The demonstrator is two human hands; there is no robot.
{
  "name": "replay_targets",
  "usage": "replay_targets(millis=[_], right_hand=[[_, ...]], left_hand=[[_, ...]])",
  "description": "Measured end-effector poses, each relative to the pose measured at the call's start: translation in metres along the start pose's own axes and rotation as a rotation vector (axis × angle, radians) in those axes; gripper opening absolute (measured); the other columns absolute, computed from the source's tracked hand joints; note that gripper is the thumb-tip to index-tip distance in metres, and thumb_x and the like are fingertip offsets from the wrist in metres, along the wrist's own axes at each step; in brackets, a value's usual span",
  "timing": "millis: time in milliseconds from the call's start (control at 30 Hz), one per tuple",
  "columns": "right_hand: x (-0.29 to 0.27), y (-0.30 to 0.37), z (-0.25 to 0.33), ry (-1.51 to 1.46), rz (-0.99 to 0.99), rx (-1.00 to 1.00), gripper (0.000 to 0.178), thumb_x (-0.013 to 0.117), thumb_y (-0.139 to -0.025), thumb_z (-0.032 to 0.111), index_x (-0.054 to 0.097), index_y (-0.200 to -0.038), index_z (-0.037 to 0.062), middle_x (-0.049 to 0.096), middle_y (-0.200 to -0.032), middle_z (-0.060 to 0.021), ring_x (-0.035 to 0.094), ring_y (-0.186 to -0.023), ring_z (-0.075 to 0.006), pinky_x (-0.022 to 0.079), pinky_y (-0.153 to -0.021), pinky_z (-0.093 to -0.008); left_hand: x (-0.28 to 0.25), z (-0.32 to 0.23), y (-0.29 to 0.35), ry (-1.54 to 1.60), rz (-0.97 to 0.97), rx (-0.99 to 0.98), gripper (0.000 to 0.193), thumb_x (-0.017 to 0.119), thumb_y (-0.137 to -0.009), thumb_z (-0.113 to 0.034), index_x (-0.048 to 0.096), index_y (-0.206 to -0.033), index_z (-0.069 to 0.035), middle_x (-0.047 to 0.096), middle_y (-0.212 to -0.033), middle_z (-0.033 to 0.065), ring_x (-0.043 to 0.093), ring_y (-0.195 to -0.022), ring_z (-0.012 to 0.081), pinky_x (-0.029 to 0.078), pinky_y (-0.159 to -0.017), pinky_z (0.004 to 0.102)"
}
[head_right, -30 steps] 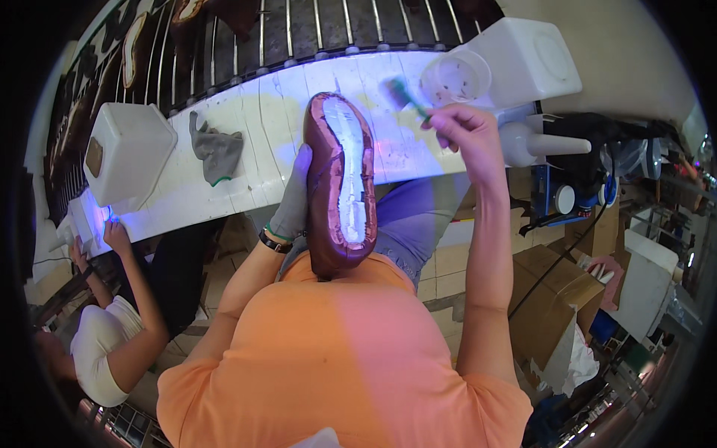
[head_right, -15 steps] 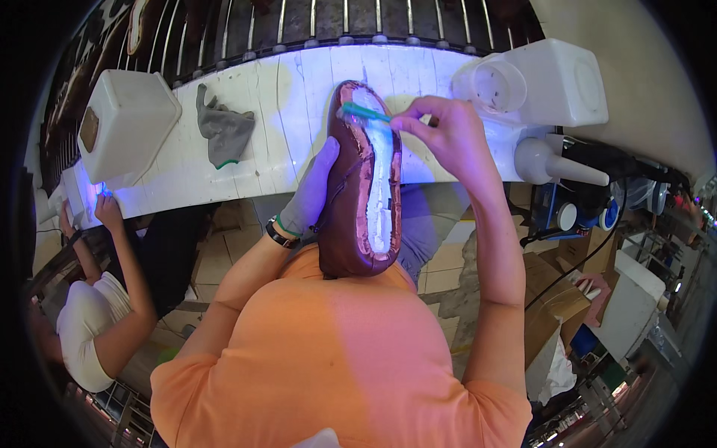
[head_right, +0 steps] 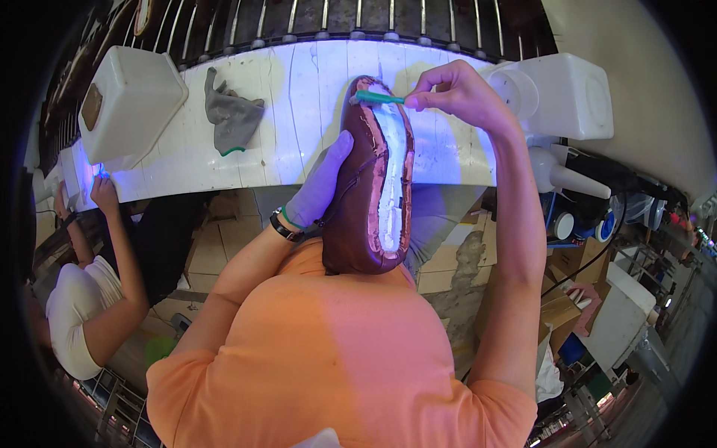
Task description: The recorder applies adhesive to the edges of shoe uppers and soles using a brush and then places them on a conveyor belt.
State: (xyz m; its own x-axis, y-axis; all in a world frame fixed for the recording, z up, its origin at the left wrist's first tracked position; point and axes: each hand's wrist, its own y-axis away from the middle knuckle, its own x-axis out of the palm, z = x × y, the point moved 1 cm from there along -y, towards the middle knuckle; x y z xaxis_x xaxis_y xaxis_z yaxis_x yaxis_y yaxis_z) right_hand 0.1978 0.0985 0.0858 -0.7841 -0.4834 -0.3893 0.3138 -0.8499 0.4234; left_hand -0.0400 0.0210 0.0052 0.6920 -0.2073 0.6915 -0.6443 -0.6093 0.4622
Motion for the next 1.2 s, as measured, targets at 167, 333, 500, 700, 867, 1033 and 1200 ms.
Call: replay_targets(millis=[167, 333, 500, 700, 867, 1033, 1200], right_hand=[[0.000, 0.026, -0.004, -0.071, 0.147, -0.027, 0.017, 0.077, -0.078, 0.021, 0.073, -0.078, 0.0038, 0.060, -0.062, 0.0030, 0.044, -0.056, -0.0029, 0.031, -0.051, -0.0217], [0.007, 0.017, -0.008, 0.022, -0.105, 0.010, 0.013, 0.074, -0.080, 0.016, 0.072, -0.080, 0.0041, 0.051, -0.061, 0.0071, 0.038, -0.056, -0.0019, 0.027, -0.050, -0.0225], [0.008, 0.026, -0.008, 0.023, -0.080, -0.095, 0.016, 0.076, -0.079, 0.023, 0.074, -0.081, 0.0073, 0.052, -0.058, 0.0076, 0.033, -0.055, -0.0020, 0.024, -0.048, -0.0221], [0.022, 0.077, 0.008, 0.070, 0.026, -0.064, 0.011, 0.076, -0.078, 0.019, 0.074, -0.080, 0.0077, 0.063, -0.066, 0.0023, 0.041, -0.056, -0.0039, 0.031, -0.052, -0.0222], [0.036, 0.091, 0.018, -0.129, 0.023, -0.046, 0.010, 0.072, -0.081, 0.011, 0.072, -0.082, 0.0014, 0.068, -0.073, -0.0033, 0.056, -0.068, -0.0059, 0.043, -0.064, -0.0228], [0.034, 0.079, 0.007, -0.089, -0.211, 0.081, 0.012, 0.072, -0.081, 0.012, 0.072, -0.085, 0.0012, 0.068, -0.074, -0.0019, 0.052, -0.065, -0.0033, 0.041, -0.061, -0.0212], [0.041, 0.115, 0.031, -0.047, 0.033, -0.110, 0.011, 0.077, -0.076, 0.010, 0.072, -0.082, 0.0025, 0.068, -0.073, -0.0035, 0.055, -0.065, -0.0061, 0.044, -0.060, -0.0244]], left_hand=[[0.003, 0.000, 0.001, -0.002, -0.032, 0.016, 0.058, 0.044, -0.097, -0.046, 0.046, -0.131, 0.001, 0.056, -0.121, 0.0095, 0.055, -0.104, 0.0129, 0.044, -0.093, 0.0277], [0.009, -0.006, 0.003, 0.041, -0.007, -0.007, 0.057, 0.044, -0.098, -0.045, 0.046, -0.131, 0.001, 0.056, -0.122, 0.0102, 0.056, -0.104, 0.0139, 0.045, -0.093, 0.0286], [0.008, -0.005, 0.002, 0.063, 0.021, -0.063, 0.060, 0.040, -0.098, -0.047, 0.037, -0.138, -0.002, 0.054, -0.127, 0.0142, 0.059, -0.109, 0.0201, 0.048, -0.096, 0.0353], [0.007, -0.002, -0.001, 0.044, 0.113, -0.014, 0.065, 0.036, -0.098, -0.050, 0.034, -0.140, 0.000, 0.053, -0.127, 0.0183, 0.056, -0.115, 0.0247, 0.046, -0.099, 0.0369], [0.002, 0.003, -0.004, 0.046, 0.113, -0.018, 0.067, 0.033, -0.098, -0.050, 0.030, -0.141, 0.002, 0.051, -0.131, 0.0206, 0.053, -0.119, 0.0272, 0.045, -0.101, 0.0396], [0.025, -0.018, 0.007, 0.180, 0.143, -0.031, 0.056, 0.041, -0.099, -0.042, 0.042, -0.133, 0.002, 0.056, -0.124, 0.0129, 0.057, -0.109, 0.0170, 0.045, -0.097, 0.0326], [0.004, 0.002, -0.002, 0.080, 0.130, -0.015, 0.067, 0.031, -0.098, -0.051, 0.030, -0.142, 0.000, 0.050, -0.131, 0.0206, 0.056, -0.115, 0.0290, 0.045, -0.100, 0.0433]])
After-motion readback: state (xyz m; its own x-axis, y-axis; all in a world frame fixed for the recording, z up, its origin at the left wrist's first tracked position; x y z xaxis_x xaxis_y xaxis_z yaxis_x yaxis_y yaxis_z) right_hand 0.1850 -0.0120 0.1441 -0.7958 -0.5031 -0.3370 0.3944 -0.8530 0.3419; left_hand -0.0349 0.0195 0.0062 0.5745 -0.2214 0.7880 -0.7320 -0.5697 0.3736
